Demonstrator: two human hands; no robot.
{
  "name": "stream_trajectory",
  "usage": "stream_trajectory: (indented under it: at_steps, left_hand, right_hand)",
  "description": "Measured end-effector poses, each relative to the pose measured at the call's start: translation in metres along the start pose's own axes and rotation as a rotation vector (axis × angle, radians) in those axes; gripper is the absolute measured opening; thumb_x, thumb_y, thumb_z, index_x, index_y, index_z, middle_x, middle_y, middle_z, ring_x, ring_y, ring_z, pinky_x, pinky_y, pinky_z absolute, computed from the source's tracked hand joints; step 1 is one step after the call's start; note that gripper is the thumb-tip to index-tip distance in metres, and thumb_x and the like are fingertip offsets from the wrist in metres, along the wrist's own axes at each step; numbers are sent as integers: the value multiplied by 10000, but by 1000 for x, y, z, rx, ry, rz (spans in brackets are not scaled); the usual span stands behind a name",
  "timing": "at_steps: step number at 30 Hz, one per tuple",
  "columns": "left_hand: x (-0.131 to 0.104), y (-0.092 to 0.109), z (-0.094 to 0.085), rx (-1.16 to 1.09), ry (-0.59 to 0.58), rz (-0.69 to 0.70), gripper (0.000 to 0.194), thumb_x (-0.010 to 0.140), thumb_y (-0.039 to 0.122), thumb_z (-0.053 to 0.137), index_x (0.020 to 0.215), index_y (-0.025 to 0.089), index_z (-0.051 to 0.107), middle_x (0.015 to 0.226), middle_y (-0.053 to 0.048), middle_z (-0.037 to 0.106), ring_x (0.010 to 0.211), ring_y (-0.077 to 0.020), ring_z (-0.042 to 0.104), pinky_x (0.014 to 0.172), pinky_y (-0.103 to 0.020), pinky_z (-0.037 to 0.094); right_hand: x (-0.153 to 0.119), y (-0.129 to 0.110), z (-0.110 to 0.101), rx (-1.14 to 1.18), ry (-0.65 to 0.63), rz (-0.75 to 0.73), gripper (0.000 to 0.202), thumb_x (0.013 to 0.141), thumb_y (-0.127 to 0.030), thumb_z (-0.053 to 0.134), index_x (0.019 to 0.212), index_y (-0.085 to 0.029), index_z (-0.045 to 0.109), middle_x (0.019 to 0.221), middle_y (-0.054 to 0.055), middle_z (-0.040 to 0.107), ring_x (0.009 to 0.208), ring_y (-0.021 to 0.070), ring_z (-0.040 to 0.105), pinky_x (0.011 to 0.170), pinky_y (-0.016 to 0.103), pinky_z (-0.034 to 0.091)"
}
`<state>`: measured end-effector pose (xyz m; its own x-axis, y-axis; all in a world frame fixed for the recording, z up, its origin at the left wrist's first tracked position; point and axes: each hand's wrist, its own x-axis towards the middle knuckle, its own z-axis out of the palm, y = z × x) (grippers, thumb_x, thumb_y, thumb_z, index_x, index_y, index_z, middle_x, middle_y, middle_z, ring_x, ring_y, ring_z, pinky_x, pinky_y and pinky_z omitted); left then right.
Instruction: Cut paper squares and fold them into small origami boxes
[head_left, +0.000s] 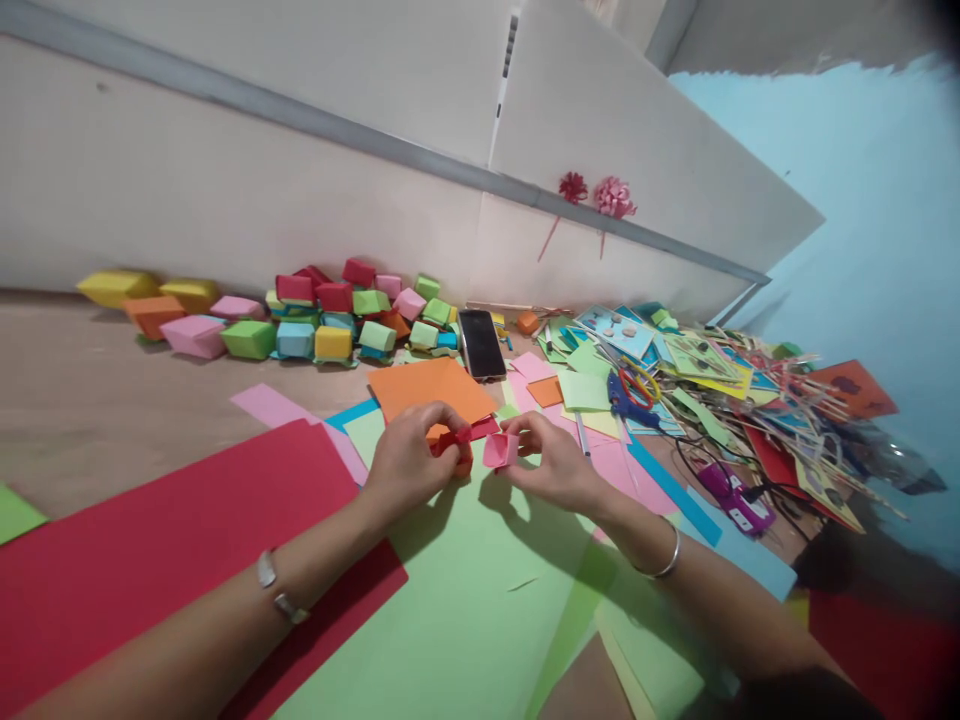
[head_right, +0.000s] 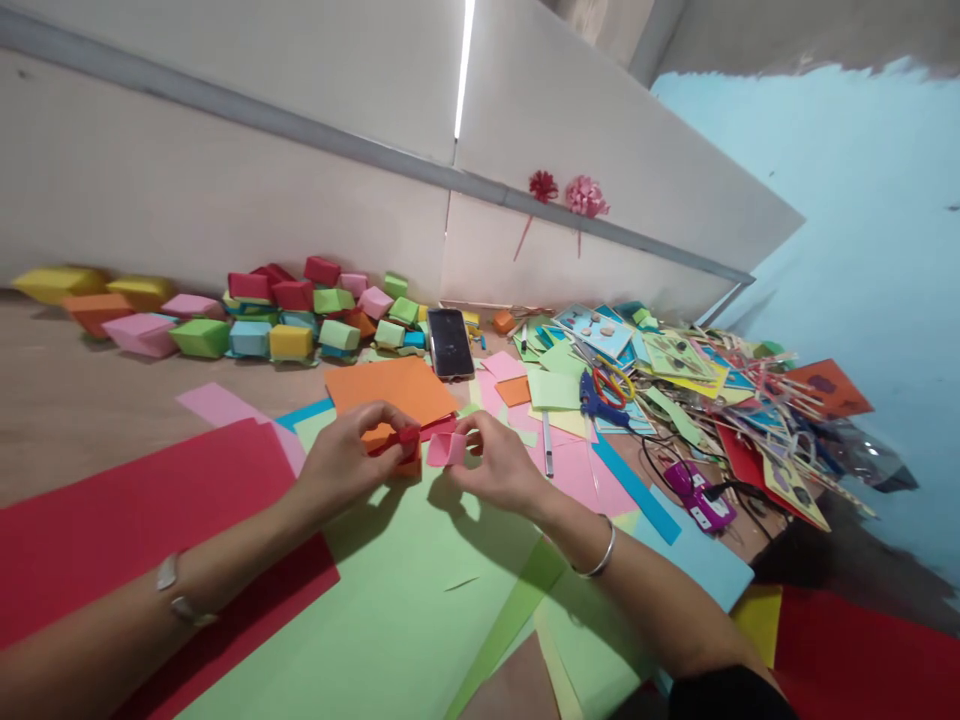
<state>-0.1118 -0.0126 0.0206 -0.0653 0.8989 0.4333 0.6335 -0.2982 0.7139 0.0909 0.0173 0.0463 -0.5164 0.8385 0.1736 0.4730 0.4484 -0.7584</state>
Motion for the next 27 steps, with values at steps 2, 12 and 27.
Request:
stream_trajectory:
  at_steps: [2,12,27]
  left_hand:
    - [0,0,1,-2,2,-19,28,718,214,604,710,230,582,770,-1,704,773,-215,643,689,-323,476]
    - [-3,2,3,-112,73,51,92,791,308,602,752,225,597,794,-23,724,805,-224,678,729,-349,507]
    - [-4,4,-2,72,112,192,166,857,327,629,947,289,763,727,-21,721,736,-222,615,668,-356,406]
  right_hand:
    - [4,-1,-4,-15,13,6,272,701,-202,677,934,-202,536,1001,40,615,883,168,617,732,309,550]
    - [3,6,6,59,183,-23,278,696,-155,672,951,-222,586,1116,59,479,921,157,598,719,292,604]
    - [-1,-4,11,707,157,222,451,602,-266,854,984,-232,618,1103,41,681,972,189,670,941,390,547]
